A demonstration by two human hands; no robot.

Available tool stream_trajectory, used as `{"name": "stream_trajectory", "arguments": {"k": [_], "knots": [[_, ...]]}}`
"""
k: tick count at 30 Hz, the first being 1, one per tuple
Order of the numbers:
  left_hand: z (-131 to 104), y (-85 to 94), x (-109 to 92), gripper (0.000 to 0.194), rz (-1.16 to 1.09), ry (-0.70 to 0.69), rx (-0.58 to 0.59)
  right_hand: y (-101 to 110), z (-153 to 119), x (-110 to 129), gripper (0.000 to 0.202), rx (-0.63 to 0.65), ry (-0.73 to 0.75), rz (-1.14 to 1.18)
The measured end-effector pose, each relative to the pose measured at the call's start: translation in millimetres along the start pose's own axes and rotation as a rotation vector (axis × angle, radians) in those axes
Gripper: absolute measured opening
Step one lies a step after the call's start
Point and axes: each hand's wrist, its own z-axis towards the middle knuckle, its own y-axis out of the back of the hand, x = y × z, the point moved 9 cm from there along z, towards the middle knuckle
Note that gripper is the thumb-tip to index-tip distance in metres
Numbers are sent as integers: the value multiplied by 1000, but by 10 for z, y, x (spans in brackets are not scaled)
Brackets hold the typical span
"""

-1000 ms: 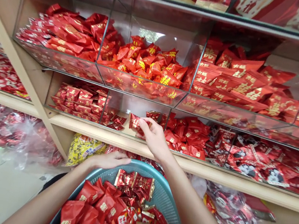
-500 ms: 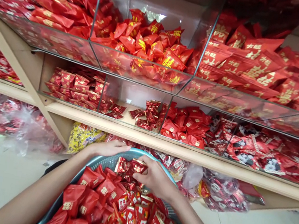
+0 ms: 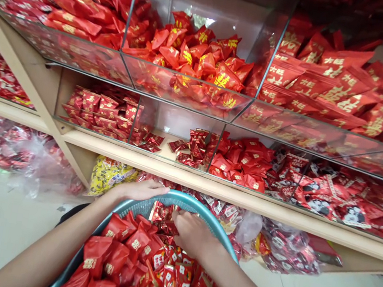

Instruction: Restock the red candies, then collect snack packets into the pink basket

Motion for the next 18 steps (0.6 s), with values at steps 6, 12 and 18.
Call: {"name": "stream_trajectory", "arguments": {"k": [6,12,18], "knots": [[-18,9,-34,67,22,5,4,-33,29,127,44,47,-11,-62],[-16,7,-28,64,21,14,5,80,10,197,47,-62,12,-2],[-6,-1,-12,64,-4,1,6,39,106,105,25,-132,83,78]]}}
